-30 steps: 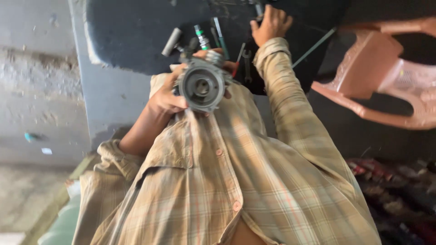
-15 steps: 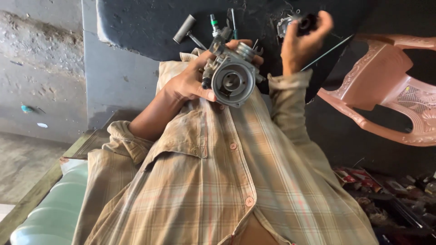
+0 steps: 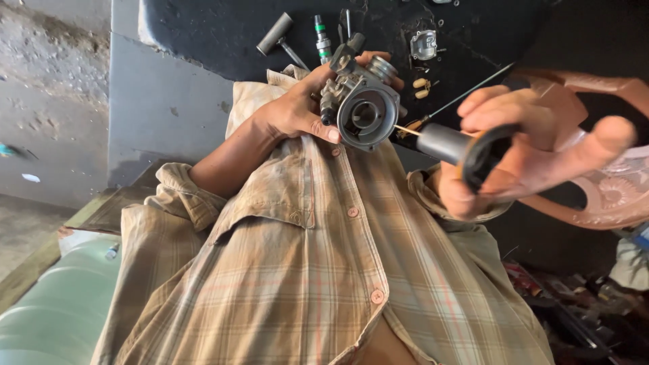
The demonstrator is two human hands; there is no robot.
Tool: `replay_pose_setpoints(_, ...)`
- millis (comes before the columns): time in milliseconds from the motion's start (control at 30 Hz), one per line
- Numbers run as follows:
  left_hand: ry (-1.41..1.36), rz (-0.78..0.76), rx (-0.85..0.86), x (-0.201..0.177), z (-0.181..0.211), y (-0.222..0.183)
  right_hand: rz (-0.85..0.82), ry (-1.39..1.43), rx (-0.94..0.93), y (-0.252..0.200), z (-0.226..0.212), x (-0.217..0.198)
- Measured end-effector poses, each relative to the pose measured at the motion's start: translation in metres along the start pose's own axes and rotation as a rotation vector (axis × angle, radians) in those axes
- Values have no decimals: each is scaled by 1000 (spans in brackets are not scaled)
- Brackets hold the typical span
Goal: Disassemble, inspect, and clean components of a motorcycle carburetor.
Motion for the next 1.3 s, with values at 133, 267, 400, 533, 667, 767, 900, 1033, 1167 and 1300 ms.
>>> replay_pose_setpoints(133,28,19,37,1,-1,-4,-109,50,-29,-4,-2,20)
replay_pose_setpoints(267,26,2,69,0,0,-5,-47,-14,27,-8,1,43)
replay_pose_setpoints(400,81,6,75,-6,-2,-6,-57,-110,-77,-10,3,59)
replay_pose_setpoints(533,75,20,57,-12,-7,-7,-167,-214,-79,-2,-5,62)
replay_pose_setpoints(667,77,58,43,-19,-13,-15,-221,-275,-92,3,-2,69)
replay_pose_setpoints(767,134,108,0,-21,-14,-18,-210,-311,-118,5,-3,75)
replay_pose_setpoints(900,30,112,18,-15,-9,-19,-198,-416,-99,3,-7,77)
replay_pose_setpoints(1033,50,104,18,-13,-5,-20,-210,-423,-67,2,-8,76)
replay_pose_setpoints(1167,35,149,-8,-22,-12,-24,-264,-413,-72,6,-10,76)
replay_pose_setpoints(1300,30,103,24,-18,-7,-22,-314,-410,-95,12,-15,79)
Point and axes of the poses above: each hand's wrist, its own y-axis towards the middle knuckle, its own x-axis out of the palm, z = x × y, the point moved 1 cm from there along y, towards the middle knuckle, and after that the axes turned 8 degrees about -y, right-handed, at the moved point
